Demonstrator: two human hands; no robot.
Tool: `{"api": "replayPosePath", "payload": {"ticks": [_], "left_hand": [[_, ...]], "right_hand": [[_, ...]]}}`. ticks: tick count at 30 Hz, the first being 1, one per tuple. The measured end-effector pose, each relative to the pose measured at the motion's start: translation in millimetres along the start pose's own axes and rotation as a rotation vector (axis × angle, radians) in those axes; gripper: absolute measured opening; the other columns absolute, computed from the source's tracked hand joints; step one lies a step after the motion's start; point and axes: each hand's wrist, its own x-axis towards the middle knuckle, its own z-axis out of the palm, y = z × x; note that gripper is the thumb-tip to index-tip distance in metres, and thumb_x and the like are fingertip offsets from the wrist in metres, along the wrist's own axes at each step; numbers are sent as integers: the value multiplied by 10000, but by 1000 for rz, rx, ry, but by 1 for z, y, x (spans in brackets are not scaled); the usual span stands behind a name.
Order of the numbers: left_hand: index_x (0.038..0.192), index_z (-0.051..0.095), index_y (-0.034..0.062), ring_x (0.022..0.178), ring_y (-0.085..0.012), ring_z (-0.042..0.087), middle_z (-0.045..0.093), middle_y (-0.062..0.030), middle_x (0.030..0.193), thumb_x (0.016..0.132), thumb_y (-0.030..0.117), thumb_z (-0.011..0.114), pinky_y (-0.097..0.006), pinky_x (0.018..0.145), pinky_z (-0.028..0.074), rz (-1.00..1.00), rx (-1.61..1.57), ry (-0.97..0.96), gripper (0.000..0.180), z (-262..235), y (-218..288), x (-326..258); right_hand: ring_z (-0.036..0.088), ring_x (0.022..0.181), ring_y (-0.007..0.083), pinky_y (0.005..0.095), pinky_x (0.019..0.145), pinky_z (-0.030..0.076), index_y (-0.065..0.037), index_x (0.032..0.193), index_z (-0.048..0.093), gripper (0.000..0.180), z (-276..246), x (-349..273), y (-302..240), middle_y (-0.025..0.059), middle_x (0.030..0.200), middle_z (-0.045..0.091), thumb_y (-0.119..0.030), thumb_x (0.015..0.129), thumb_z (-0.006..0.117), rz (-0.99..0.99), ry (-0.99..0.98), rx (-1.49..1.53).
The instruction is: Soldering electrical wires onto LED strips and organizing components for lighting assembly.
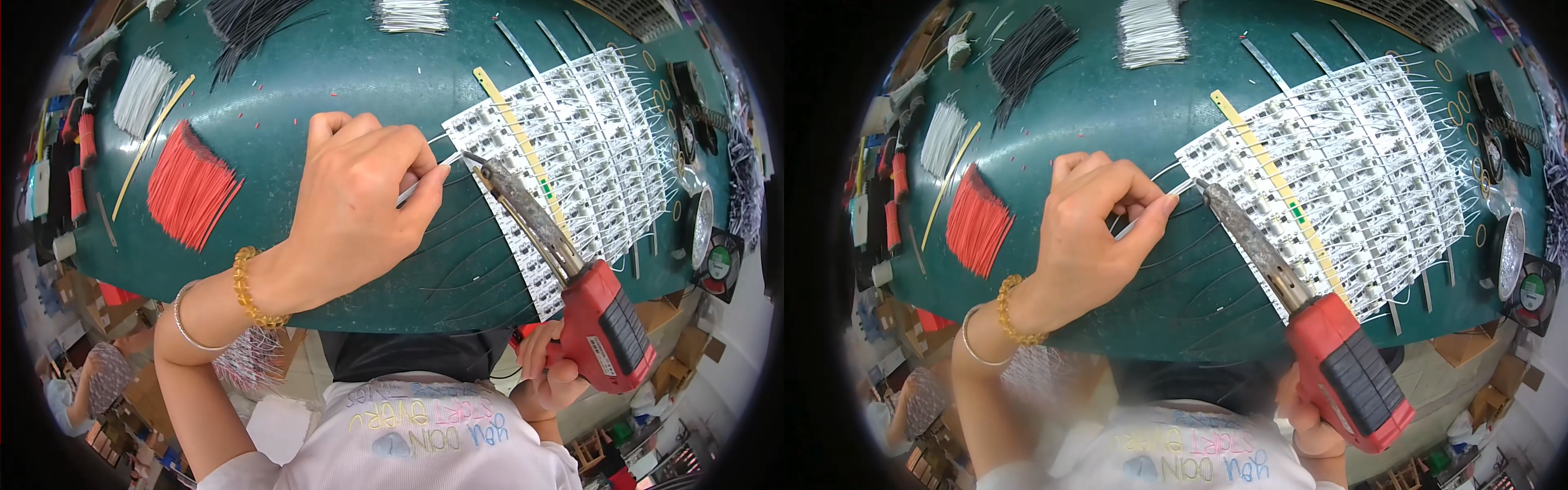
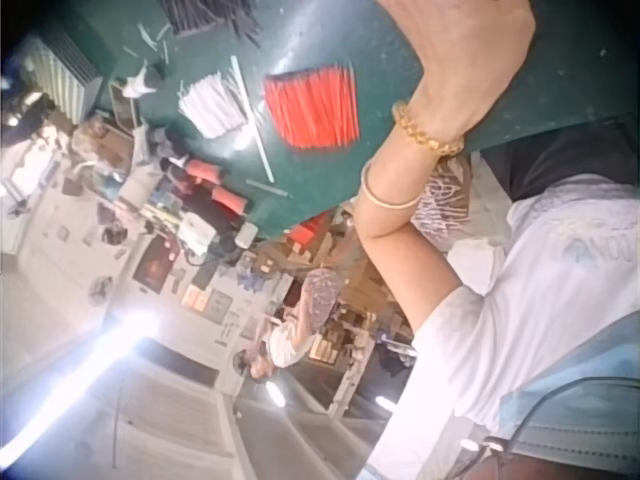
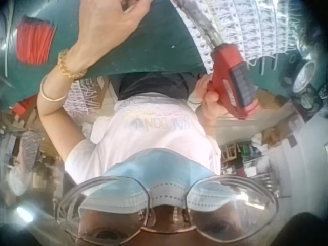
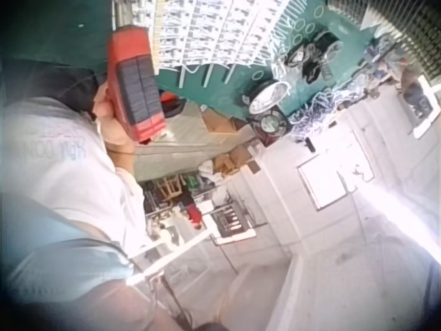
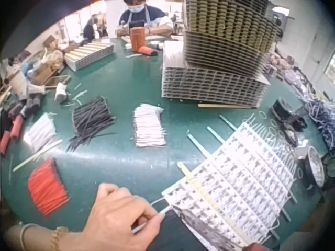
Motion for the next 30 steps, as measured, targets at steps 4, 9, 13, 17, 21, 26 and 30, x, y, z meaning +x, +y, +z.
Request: {"api": "replayPosePath", "payload": {"ticks": [4,9,13,17,21,26,30], "left_hand": [[689,595,78,593,-145,469,521,7,615,765,59,738,-315,742,340,-3,10,13,164,-1,1,0],[692,601,72,587,-146,471,528,3,611,764,65,741,-313,746,349,5,19,10,157,1,0,0],[701,629,57,575,-153,488,555,-11,611,763,63,743,-308,749,366,-7,16,-8,130,-4,3,1],[719,665,49,581,-160,507,590,-23,629,764,56,743,-304,745,383,128,6,118,90,-16,0,4],[719,650,48,583,-154,477,578,-15,629,784,68,737,-300,731,378,-21,-101,-36,110,-8,15,-4],[698,607,61,565,-142,423,540,-4,613,808,86,728,-295,713,353,-21,-56,-38,165,2,12,-6],[692,610,67,561,-138,421,534,1,602,804,88,731,-295,706,348,-2,-37,-44,166,3,10,-5]], "right_hand": [[457,404,117,254,432,391,79,1205,432,734,1,0,-3,10,515,479,-551,872,605,-47,41,74],[443,391,105,242,420,383,97,1267,393,779,-2,-2,1,3,512,475,-551,883,589,-80,32,24],[425,374,101,240,402,371,90,1272,386,765,2,-1,2,-3,505,464,-550,897,573,-120,43,38],[424,371,101,239,398,370,86,1273,377,783,-9,-18,16,-11,494,453,-573,894,564,-123,187,-16],[427,374,100,239,398,369,81,1270,371,807,-4,-13,5,-14,490,452,-599,881,564,-87,123,101],[424,379,98,234,413,365,77,1255,386,831,-10,-20,10,-14,491,451,-632,861,566,-72,101,53],[423,381,99,233,420,361,79,1251,388,843,-20,-23,14,-14,490,450,-645,855,562,-48,43,-57]]}}
